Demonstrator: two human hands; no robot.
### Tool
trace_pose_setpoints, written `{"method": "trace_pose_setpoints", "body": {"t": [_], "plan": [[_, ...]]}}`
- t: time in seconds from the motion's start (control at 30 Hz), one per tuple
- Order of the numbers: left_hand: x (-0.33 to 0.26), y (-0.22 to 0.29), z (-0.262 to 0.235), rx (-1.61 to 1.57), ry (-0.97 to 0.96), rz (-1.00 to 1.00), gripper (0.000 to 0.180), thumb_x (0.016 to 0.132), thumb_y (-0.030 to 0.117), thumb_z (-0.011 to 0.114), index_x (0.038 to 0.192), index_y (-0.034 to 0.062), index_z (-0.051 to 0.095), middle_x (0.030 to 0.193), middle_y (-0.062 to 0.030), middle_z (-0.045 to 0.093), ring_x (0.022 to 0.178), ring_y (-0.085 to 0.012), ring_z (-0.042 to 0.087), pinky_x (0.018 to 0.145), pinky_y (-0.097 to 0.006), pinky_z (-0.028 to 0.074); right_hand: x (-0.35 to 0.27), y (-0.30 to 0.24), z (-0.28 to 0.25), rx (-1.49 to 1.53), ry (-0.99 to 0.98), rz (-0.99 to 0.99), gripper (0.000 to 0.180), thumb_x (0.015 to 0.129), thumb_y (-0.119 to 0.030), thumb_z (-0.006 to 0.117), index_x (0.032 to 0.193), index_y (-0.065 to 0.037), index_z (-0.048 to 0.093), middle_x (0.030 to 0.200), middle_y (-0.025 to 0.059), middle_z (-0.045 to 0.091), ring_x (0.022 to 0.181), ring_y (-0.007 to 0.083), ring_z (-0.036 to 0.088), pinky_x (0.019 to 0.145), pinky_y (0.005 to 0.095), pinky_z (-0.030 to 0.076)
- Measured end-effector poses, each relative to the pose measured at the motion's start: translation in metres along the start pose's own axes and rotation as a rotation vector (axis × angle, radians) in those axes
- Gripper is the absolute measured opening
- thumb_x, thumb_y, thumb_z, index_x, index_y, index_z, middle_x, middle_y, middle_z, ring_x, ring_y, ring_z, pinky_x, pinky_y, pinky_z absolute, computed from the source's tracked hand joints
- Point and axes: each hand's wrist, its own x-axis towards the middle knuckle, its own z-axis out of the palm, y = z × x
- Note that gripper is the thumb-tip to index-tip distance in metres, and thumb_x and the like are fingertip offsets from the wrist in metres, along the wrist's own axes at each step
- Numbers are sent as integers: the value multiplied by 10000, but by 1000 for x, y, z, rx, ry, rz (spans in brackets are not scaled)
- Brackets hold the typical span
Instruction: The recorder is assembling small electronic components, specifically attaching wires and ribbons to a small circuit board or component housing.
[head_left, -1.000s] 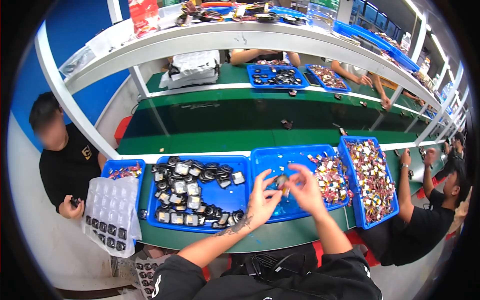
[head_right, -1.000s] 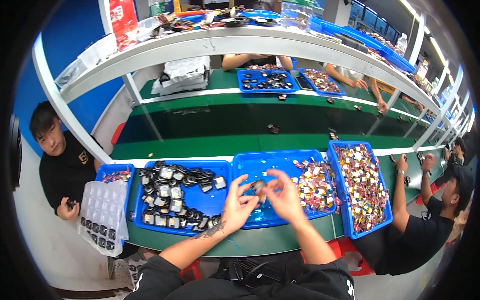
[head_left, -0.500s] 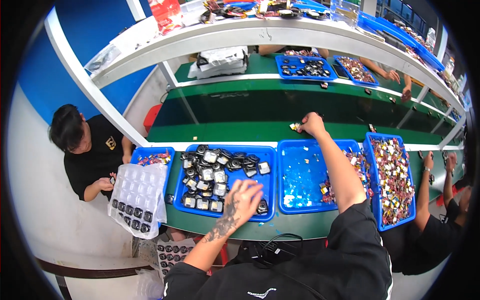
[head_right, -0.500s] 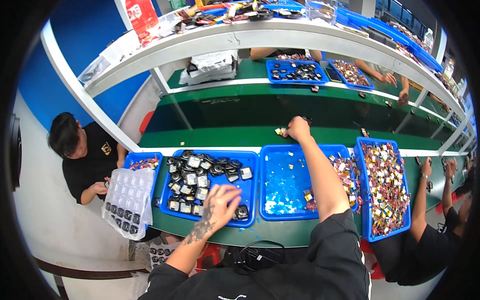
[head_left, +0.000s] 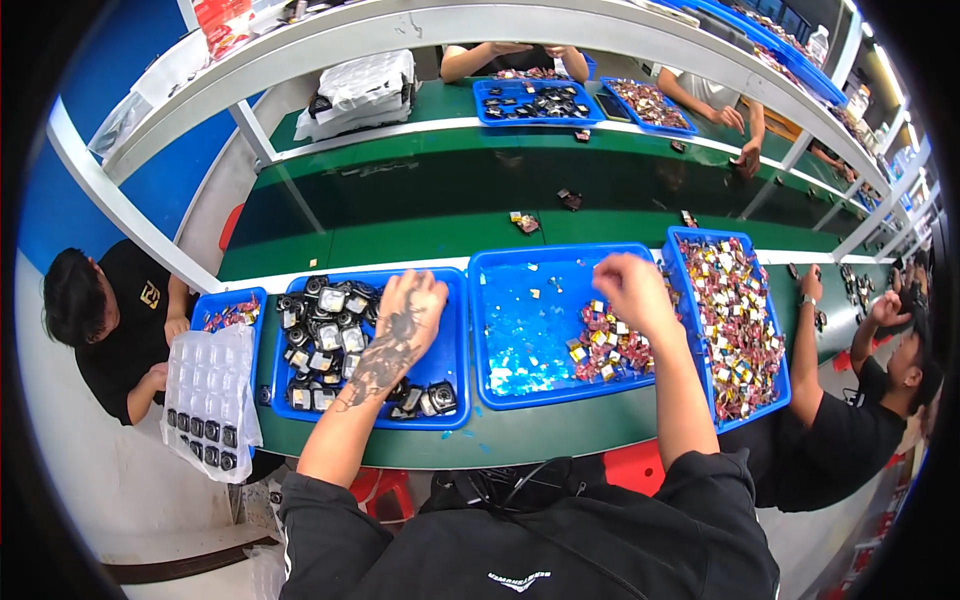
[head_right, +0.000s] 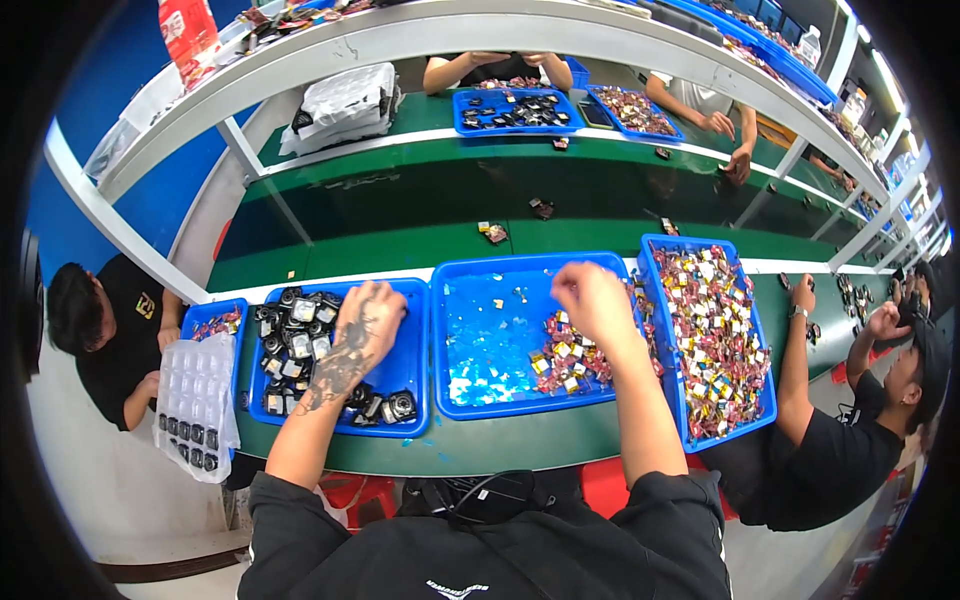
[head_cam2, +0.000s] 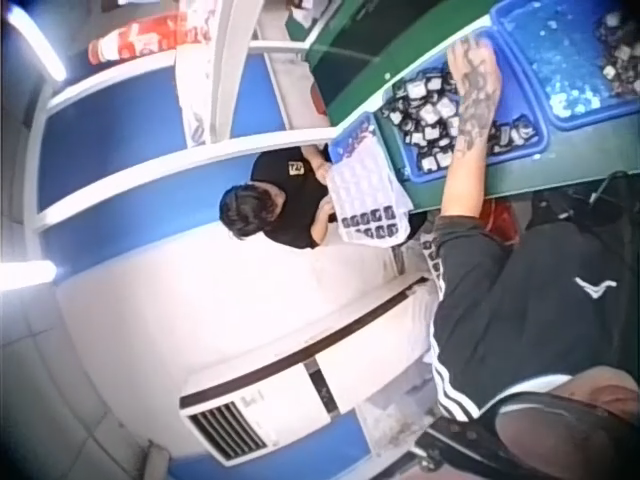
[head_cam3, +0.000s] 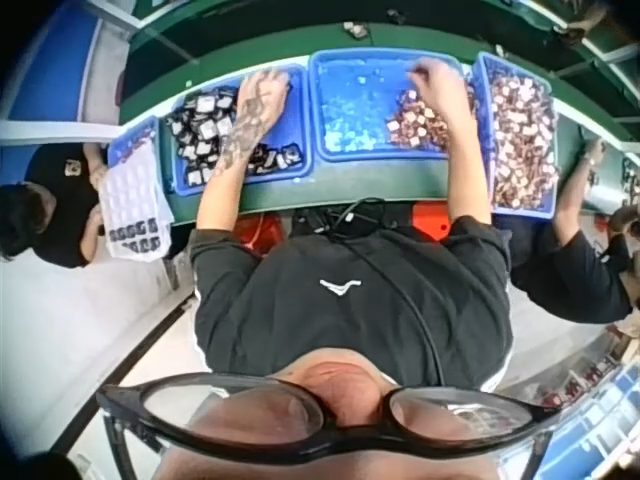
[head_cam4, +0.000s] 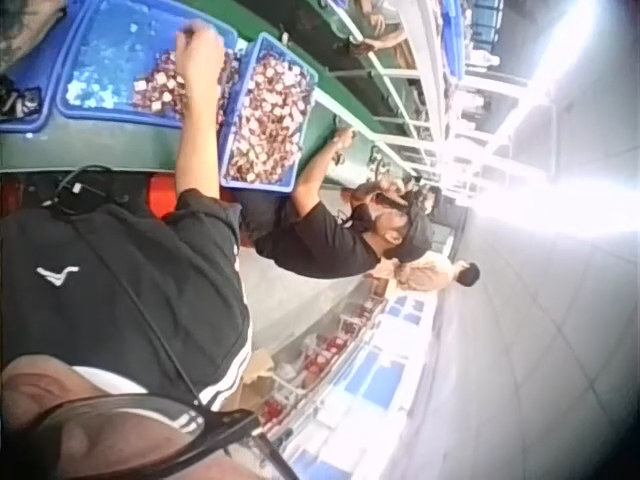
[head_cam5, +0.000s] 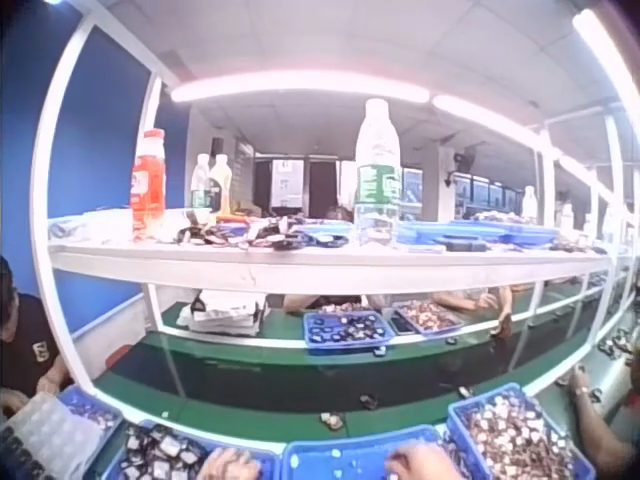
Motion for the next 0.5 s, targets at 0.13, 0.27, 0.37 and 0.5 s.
{"method": "trace_pose_setpoints", "body": {"t": [0.13, 0.27, 0.37, 0.5], "plan": [[32, 47, -12, -1082, 209, -347, 110, 836, -15, 629, 883, 42, 548, 827, -74, 606, 760, -194, 641, 687, -304, 514, -29, 20, 37, -151, -153, -16, 195, 743, -173, 747, 890, -57, 692, 856, 144, 642, 850, 328, 641, 743, 425, 510], [26, 80, 13, -1794, -27, -645, 138, 874, 26, 654, 989, 28, 578, 882, -56, 631, 805, -125, 616, 728, -264, 517, -36, 12, 26, 110, 14, -39, 134, 753, -80, 722, 861, -29, 662, 830, 137, 627, 776, 311, 624, 687, 409, 498], [20, 91, 19, -1931, -93, -819, 179, 904, 91, 639, 1063, 21, 596, 958, -74, 647, 846, -142, 616, 737, -289, 523, -51, 1, 14, 116, 29, 52, 169, 767, -87, 719, 915, -25, 664, 878, 148, 643, 798, 323, 624, 711, 410, 499], [22, 110, 13, -2049, -118, -850, 181, 938, 160, 610, 1066, 33, 598, 989, -48, 636, 892, -130, 603, 771, -276, 495, -67, -11, 21, 120, 136, -62, 277, 820, -131, 708, 1067, -19, 658, 892, 135, 645, 814, 278, 637, 746, 361, 514]]}}
